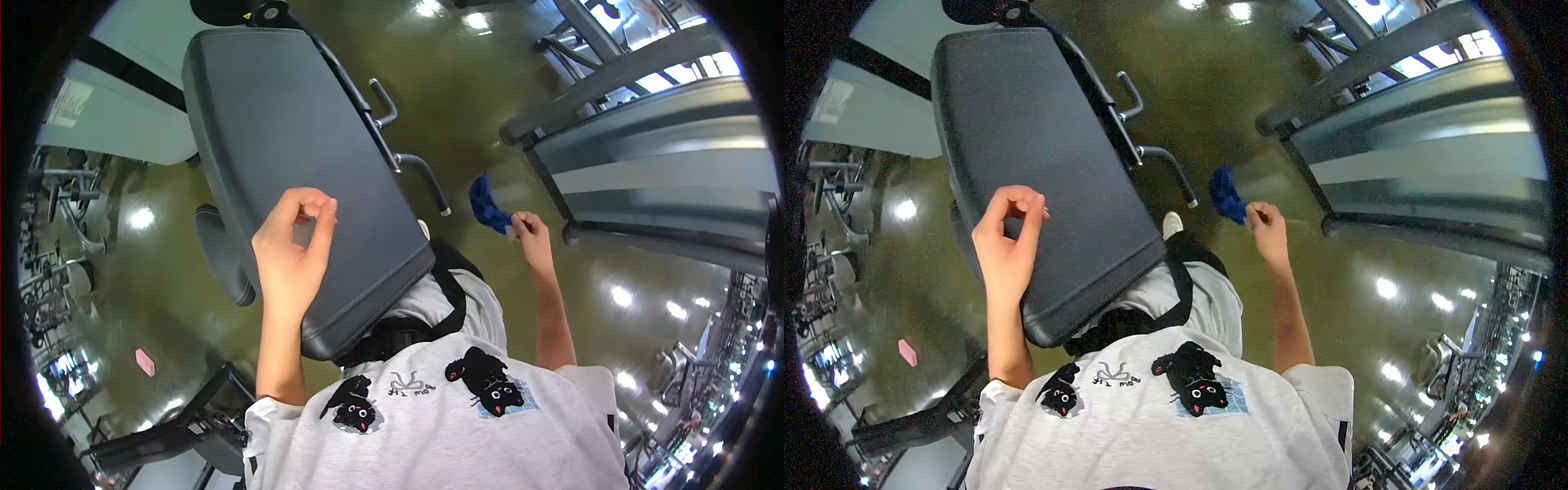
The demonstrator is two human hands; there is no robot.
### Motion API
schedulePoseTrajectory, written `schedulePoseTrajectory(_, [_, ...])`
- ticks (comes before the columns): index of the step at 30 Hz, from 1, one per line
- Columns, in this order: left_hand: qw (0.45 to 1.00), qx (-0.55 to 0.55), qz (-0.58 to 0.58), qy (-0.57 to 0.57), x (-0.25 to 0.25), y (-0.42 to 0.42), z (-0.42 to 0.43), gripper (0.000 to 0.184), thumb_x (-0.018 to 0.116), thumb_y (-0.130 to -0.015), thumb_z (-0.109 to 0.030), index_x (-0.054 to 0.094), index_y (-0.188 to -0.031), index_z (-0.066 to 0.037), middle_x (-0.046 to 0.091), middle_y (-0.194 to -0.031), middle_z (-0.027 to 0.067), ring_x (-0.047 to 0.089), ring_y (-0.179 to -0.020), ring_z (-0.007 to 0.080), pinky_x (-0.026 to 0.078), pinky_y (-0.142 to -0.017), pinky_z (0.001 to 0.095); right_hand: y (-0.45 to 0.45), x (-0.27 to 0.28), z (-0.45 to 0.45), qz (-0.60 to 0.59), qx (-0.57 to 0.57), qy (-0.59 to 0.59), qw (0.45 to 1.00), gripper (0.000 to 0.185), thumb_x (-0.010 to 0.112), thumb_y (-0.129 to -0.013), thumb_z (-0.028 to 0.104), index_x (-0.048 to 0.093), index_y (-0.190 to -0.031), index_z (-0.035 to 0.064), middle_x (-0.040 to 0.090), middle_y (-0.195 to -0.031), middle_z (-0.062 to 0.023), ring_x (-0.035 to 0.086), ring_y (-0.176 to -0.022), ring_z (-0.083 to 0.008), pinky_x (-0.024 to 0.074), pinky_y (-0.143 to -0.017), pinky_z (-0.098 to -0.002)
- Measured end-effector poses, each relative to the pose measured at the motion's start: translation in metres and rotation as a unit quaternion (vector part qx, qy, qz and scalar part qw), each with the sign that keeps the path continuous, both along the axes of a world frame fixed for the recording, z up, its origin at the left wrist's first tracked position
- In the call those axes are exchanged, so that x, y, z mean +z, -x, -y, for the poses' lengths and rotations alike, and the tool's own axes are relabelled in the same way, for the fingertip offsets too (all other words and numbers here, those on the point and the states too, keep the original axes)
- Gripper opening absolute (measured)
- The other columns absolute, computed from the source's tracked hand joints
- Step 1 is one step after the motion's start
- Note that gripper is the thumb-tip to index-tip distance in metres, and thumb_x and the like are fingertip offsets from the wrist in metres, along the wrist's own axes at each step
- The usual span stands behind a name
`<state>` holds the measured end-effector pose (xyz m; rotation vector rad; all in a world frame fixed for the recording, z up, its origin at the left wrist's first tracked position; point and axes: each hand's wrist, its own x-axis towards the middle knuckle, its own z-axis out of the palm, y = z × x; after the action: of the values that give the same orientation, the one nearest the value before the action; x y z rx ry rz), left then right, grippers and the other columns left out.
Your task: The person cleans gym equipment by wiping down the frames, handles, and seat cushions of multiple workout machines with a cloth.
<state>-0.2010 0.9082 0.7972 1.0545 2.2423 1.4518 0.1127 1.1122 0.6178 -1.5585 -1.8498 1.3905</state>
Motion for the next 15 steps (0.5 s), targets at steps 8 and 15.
schedulePoseTrajectory(8, [0.993, -0.006, -0.118, 0.014, 0.000, -0.020, 0.009, 0.004, 0.062, -0.079, -0.002, 0.059, -0.080, -0.001, 0.060, -0.073, 0.0076, 0.059, -0.068, 0.0195, 0.045, -0.066, 0.0286, 0.027, 0.047, 0.010, -0.228, -0.061, 0.169, 0.957, 0.018, 0.055, -0.091, 0.019, 0.060, -0.096, 0.0023, 0.057, -0.085, 0.0024, 0.053, -0.079, -0.0060, 0.0420, -0.073, -0.0208])
schedulePoseTrajectory(15, [0.989, -0.034, -0.120, 0.079, -0.005, -0.116, -0.029, 0.007, 0.064, -0.075, -0.001, 0.058, -0.078, 0.000, 0.061, -0.079, 0.0115, 0.059, -0.077, 0.0257, 0.045, -0.072, 0.0316, 0.012, 0.051, -0.048, -0.206, 0.109, 0.096, 0.968, 0.020, 0.055, -0.091, 0.021, 0.058, -0.093, 0.0013, 0.058, -0.085, 0.0012, 0.053, -0.077, -0.0065, 0.0433, -0.071, -0.0226])
